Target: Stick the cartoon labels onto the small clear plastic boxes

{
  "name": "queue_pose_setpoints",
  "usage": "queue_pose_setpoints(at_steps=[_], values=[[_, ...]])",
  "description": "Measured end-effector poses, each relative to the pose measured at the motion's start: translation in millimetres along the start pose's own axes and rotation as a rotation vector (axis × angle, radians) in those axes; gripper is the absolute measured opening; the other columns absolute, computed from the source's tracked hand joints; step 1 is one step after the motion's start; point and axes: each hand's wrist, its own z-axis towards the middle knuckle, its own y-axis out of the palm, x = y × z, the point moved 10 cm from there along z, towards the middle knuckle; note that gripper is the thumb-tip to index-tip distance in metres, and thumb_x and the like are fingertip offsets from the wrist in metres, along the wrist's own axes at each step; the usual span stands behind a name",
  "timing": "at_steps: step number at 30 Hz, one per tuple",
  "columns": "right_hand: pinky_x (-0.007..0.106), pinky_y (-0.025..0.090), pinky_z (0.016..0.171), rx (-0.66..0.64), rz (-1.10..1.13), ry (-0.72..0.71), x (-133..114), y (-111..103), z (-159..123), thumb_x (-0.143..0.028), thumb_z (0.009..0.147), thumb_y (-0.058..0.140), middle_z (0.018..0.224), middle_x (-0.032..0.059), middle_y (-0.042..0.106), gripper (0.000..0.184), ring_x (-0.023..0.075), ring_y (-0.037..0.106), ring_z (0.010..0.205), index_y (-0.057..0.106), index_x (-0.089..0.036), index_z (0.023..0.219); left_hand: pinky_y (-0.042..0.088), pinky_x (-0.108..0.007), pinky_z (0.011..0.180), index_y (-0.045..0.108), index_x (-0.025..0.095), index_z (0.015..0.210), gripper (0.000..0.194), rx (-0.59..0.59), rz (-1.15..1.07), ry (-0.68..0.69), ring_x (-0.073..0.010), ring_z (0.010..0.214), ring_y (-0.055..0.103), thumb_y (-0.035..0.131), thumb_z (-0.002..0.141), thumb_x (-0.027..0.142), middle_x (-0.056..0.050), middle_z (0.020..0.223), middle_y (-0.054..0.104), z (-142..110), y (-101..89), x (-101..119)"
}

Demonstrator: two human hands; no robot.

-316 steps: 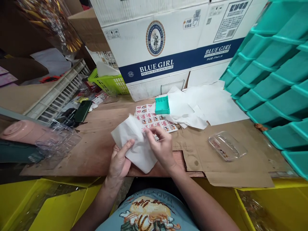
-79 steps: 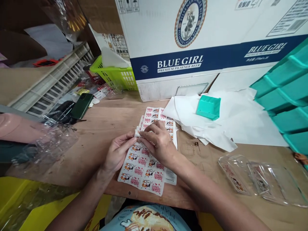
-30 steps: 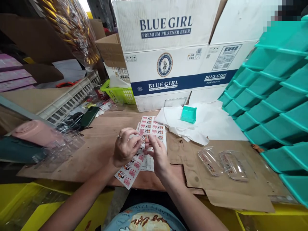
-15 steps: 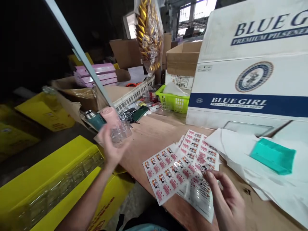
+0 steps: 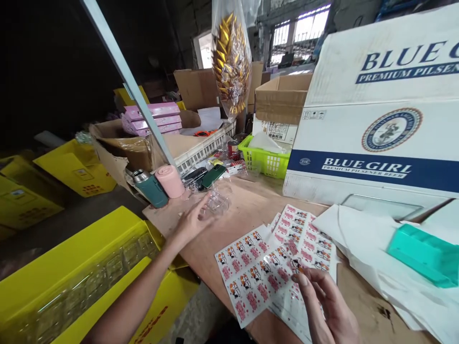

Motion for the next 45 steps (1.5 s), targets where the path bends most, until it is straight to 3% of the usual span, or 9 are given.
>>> queue_pose_setpoints(at_steps=[6,10,14,17,20,25,32,37,45], values=[[0.023,0.056,0.066,-0.014,-0.099,-0.141,0,-6,-3,-0.052,0.087,0.058,0.09,0.0059,0.07,0.03,0.0203,0.069,0.078,0.064,-0.022,0.092,0.041,-0.042,0.098,0.066,0.019,0.118,0.046,0.028,0.286,-0.062,-0.0282,0.1,0.06,0.072,0.075,0.036,-0.012,0.11,0.065,49,-53.3,-20],[0.024,0.054,0.068,-0.043,-0.131,-0.278,-15,10,-9,-0.041,0.092,0.057,0.087,0.0047,0.067,0.02,0.0183,0.067,0.078,0.063,-0.022,0.092,0.025,-0.055,0.11,0.064,0.018,0.074,0.022,0.008,0.275,-0.121,-0.0383,0.123,0.046,0.08,0.066,0.031,-0.016,0.102,0.067,45,-54.4,-42],[0.032,0.055,0.08,-0.047,-0.138,-0.339,-28,14,-10,-0.036,0.09,0.062,0.095,0.0068,0.066,0.017,0.0218,0.067,0.087,0.062,-0.023,0.101,0.037,-0.053,0.103,0.06,0.018,0.073,0.028,-0.036,0.122,-0.19,-0.0329,0.109,0.057,0.069,0.077,0.044,-0.012,0.089,0.068,24,-50.9,-35],[0.042,0.052,0.096,-0.125,0.05,-0.274,-39,29,-3,-0.034,0.087,0.068,0.113,0.0095,0.064,0.034,0.0255,0.065,0.106,0.054,-0.026,0.116,0.05,-0.041,0.087,0.057,0.018,0.073,0.036,-0.185,-0.245,-0.3,-0.0231,0.085,0.065,0.062,0.083,0.052,-0.005,0.076,0.064,-2,-19.5,-6],[0.047,0.048,0.103,-0.293,0.305,-0.186,-55,70,5,-0.038,0.074,0.082,0.137,0.0131,0.052,0.073,0.0291,0.053,0.127,0.037,-0.031,0.131,0.053,-0.031,0.078,0.054,0.017,0.067,0.036,-0.448,-0.977,-0.594,-0.0165,0.074,0.065,0.074,0.078,0.045,0.0,0.066,0.058,-46,56.4,40],[0.039,0.055,0.087,-0.391,0.491,-0.028,-48,103,18,-0.043,0.077,0.078,0.111,0.0071,0.06,0.073,0.0218,0.063,0.1,0.028,-0.031,0.128,0.056,-0.031,0.078,0.07,0.014,0.086,0.034,-0.615,-1.299,-0.738,-0.0189,0.078,0.07,0.067,0.086,0.047,-0.007,0.08,0.072,-95,134.6,92],[0.035,0.05,0.078,-0.246,0.193,-0.07,-35,17,-3,-0.044,0.091,0.063,0.093,0.0032,0.057,0.043,0.0184,0.056,0.084,0.046,-0.027,0.126,0.057,-0.042,0.089,0.071,0.012,0.107,0.033,-0.597,-1.259,-0.822,-0.0261,0.1,0.071,0.053,0.096,0.037,-0.013,0.107,0.075,-110,156.3,86],[0.022,0.041,0.049,-0.652,0.646,0.256,-26,35,-58,-0.045,0.102,0.044,0.074,-0.0032,0.054,0.031,0.0092,0.048,0.053,0.037,-0.027,0.126,0.059,-0.036,0.085,0.071,0.013,0.102,0.027,-0.566,-1.224,-0.885,-0.0226,0.095,0.073,0.056,0.096,0.034,-0.01,0.103,0.076,-122,176.1,91],[0.014,0.034,0.038,-0.713,0.702,0.373,2,38,-67,-0.046,0.101,0.046,0.062,-0.0076,0.052,0.031,0.0043,0.043,0.04,0.036,-0.023,0.119,0.06,-0.037,0.082,0.07,0.015,0.105,0.027,-0.614,-1.164,-0.9,-0.0241,0.1,0.071,0.054,0.097,0.034,-0.01,0.11,0.075,-132,193.4,94]])
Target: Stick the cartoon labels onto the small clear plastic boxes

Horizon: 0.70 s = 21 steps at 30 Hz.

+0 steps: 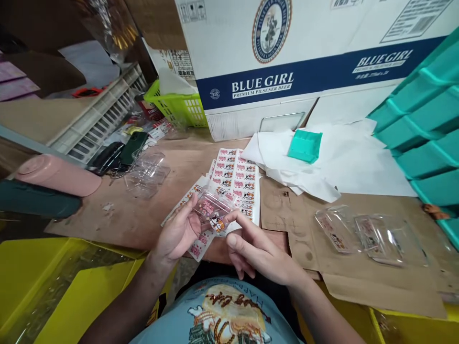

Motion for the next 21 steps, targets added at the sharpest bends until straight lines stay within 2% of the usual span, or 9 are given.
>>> queue_pose_setpoints(at_steps=[6,12,15,21], values=[[0.013,0.03,0.036,0.016,0.009,0.021,0,-6,1,-0.046,0.1,0.048,0.06,-0.0088,0.052,0.031,0.0037,0.041,0.037,0.035,-0.023,0.118,0.06,-0.035,0.08,0.069,0.016,0.109,0.029,-0.038,0.016,-0.005,-0.0232,0.098,0.072,0.053,0.097,0.036,-0.01,0.114,0.074,6,2.3,-3],[0.015,0.035,0.04,-0.005,0.035,0.048,4,-10,0,-0.046,0.101,0.047,0.061,-0.0099,0.05,0.031,0.0026,0.035,0.037,0.036,-0.024,0.12,0.058,-0.042,0.088,0.069,0.017,0.112,0.028,0.003,0.013,-0.039,-0.0268,0.104,0.071,0.058,0.094,0.035,-0.011,0.117,0.073,8,-2.3,-6],[0.015,0.033,0.039,-0.015,0.04,0.082,7,-11,1,-0.048,0.1,0.047,0.061,-0.0103,0.049,0.034,0.0027,0.036,0.037,0.036,-0.024,0.121,0.057,-0.045,0.091,0.068,0.018,0.115,0.029,0.022,-0.004,-0.042,-0.0283,0.109,0.069,0.06,0.093,0.034,-0.011,0.117,0.073,8,-2.7,-5],[0.015,0.033,0.039,0.004,0.026,0.103,8,-13,2,-0.049,0.1,0.048,0.059,-0.0112,0.048,0.034,0.0023,0.034,0.036,0.037,-0.025,0.121,0.055,-0.045,0.096,0.071,0.014,0.106,0.028,-0.031,0.015,-0.044,-0.0301,0.115,0.066,0.06,0.093,0.036,-0.013,0.118,0.072,9,2.9,-4]])
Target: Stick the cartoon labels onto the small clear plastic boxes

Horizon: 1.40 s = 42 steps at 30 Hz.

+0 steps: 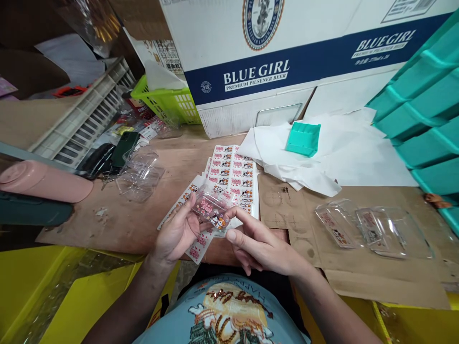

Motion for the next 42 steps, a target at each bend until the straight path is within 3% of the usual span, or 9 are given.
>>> queue_pose_setpoints(at_steps=[6,15,20,24,30,35,38,42], values=[[0.014,0.032,0.038,0.025,-0.034,0.011,-3,0,0,-0.051,0.099,0.047,0.056,-0.012,0.046,0.034,0.0026,0.033,0.035,0.038,-0.025,0.12,0.055,-0.047,0.096,0.071,0.015,0.102,0.024,0.012,0.017,0.017,-0.0295,0.111,0.068,0.061,0.092,0.035,-0.012,0.118,0.072,-1,-0.1,3],[0.015,0.03,0.036,0.113,-0.21,0.023,-13,-2,1,-0.054,0.098,0.047,0.054,-0.0102,0.046,0.037,0.0063,0.039,0.039,0.042,-0.023,0.116,0.054,-0.05,0.096,0.067,0.016,0.114,0.028,0.041,0.02,0.023,-0.0294,0.109,0.069,0.056,0.095,0.034,-0.012,0.115,0.073,-1,-4.5,5],[0.019,0.028,0.038,0.239,-0.373,-0.114,-37,-6,0,-0.048,0.099,0.047,0.055,-0.0085,0.045,0.027,0.007,0.037,0.042,0.051,-0.022,0.102,0.054,-0.047,0.098,0.066,0.019,0.118,0.029,0.073,0.023,0.019,-0.0281,0.114,0.067,0.057,0.095,0.034,-0.011,0.119,0.072,-1,-7.8,3],[0.021,0.032,0.045,0.376,-0.502,-0.154,-45,-15,3,-0.049,0.098,0.049,0.055,-0.0073,0.045,0.03,0.0084,0.041,0.046,0.048,-0.022,0.086,0.053,-0.047,0.099,0.069,0.018,0.11,0.025,0.105,0.024,0.034,-0.0257,0.108,0.069,0.057,0.095,0.034,-0.01,0.114,0.074,-1,-12.2,1],[0.023,0.027,0.048,0.494,-0.614,-0.255,-50,-21,4,-0.045,0.099,0.046,0.053,-0.0068,0.039,0.03,0.0093,0.036,0.048,0.049,-0.021,0.081,0.056,-0.041,0.094,0.072,0.017,0.098,0.024,0.125,0.029,0.059,-0.02,0.095,0.073,0.053,0.097,0.033,-0.006,0.104,0.077,2,-14.1,0],[0.025,0.025,0.052,0.547,-0.796,-0.383,-72,-8,-10,-0.031,0.1,0.047,0.061,-0.0053,0.037,0.021,0.0093,0.033,0.054,0.048,-0.021,0.081,0.058,-0.036,0.089,0.071,0.017,0.098,0.026,0.162,0.018,0.085,-0.0206,0.1,0.071,0.053,0.097,0.035,-0.007,0.109,0.075,5,-17.8,1],[0.023,0.03,0.05,0.46,-0.644,-0.343,-67,-5,-6,-0.035,0.101,0.045,0.06,-0.0047,0.042,0.025,0.0092,0.038,0.053,0.049,-0.021,0.081,0.058,-0.034,0.088,0.07,0.019,0.106,0.027,0.138,0.031,0.096,-0.0222,0.109,0.068,0.053,0.097,0.037,-0.007,0.118,0.072,6,-14.0,-1],[0.019,0.033,0.041,0.385,-0.314,-0.24,-47,-14,5,-0.05,0.097,0.051,0.049,-0.009,0.04,0.031,0.0075,0.038,0.041,0.05,-0.021,0.085,0.057,-0.036,0.092,0.071,0.017,0.105,0.029,0.11,0.021,0.071,-0.0236,0.111,0.067,0.052,0.097,0.037,-0.009,0.115,0.073,5,-7.1,-7]])
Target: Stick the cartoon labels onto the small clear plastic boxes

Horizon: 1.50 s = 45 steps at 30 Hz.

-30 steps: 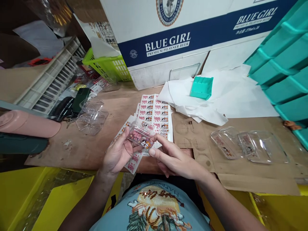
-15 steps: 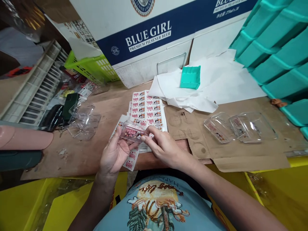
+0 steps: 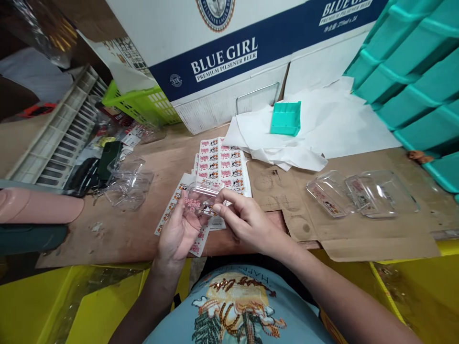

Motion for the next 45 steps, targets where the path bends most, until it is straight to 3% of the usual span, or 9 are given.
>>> queue_pose_setpoints(at_steps=[4,10,19,26,34,45], values=[[0.016,0.032,0.035,-0.022,0.152,0.091,13,0,4,-0.054,0.093,0.054,0.044,-0.0128,0.036,0.035,0.0055,0.033,0.034,0.047,-0.021,0.085,0.054,-0.043,0.097,0.071,0.014,0.101,0.029,0.016,-0.036,-0.021,-0.025,0.11,0.068,0.051,0.098,0.035,-0.011,0.114,0.073,-1,1.1,-2],[0.016,0.036,0.033,-0.043,0.204,0.127,16,2,5,-0.055,0.091,0.056,0.042,-0.0135,0.037,0.036,0.0051,0.032,0.032,0.045,-0.021,0.084,0.052,-0.045,0.099,0.071,0.015,0.098,0.026,0.012,-0.039,-0.018,-0.0256,0.109,0.068,0.056,0.095,0.036,-0.011,0.112,0.074,0,1.4,-1],[0.016,0.038,0.035,0.005,0.058,0.116,22,-3,7,-0.053,0.093,0.054,0.043,-0.012,0.04,0.035,0.0063,0.039,0.034,0.046,-0.021,0.082,0.055,-0.044,0.095,0.07,0.015,0.103,0.029,-0.004,-0.029,-0.003,-0.0247,0.105,0.07,0.051,0.098,0.036,-0.011,0.113,0.074,-1,4.8,0],[0.018,0.034,0.034,0.05,-0.035,0.087,24,-8,7,-0.047,0.094,0.053,0.045,-0.0115,0.04,0.027,0.0085,0.043,0.034,0.047,-0.022,0.084,0.058,-0.043,0.089,0.069,0.015,0.101,0.027,0.052,-0.031,-0.012,-0.0235,0.099,0.072,0.054,0.096,0.036,-0.011,0.112,0.074,0,-2.4,-2],[0.021,0.033,0.045,0.133,-0.187,0.003,11,-12,8,-0.036,0.097,0.048,0.049,-0.0091,0.042,0.022,0.0083,0.042,0.041,0.051,-0.021,0.081,0.059,-0.043,0.087,0.068,0.016,0.111,0.029,0.06,-0.016,-0.004,-0.024,0.101,0.071,0.05,0.098,0.035,-0.013,0.119,0.071,1,-4.0,-2],[0.022,0.03,0.046,0.192,-0.198,-0.037,5,-13,8,-0.032,0.094,0.049,0.048,-0.0092,0.039,0.021,0.0084,0.041,0.042,0.051,-0.02,0.077,0.056,-0.048,0.094,0.07,0.018,0.107,0.027,0.049,-0.031,0.037,-0.0249,0.107,0.069,0.052,0.097,0.035,-0.009,0.116,0.072,2,-5.3,0]])
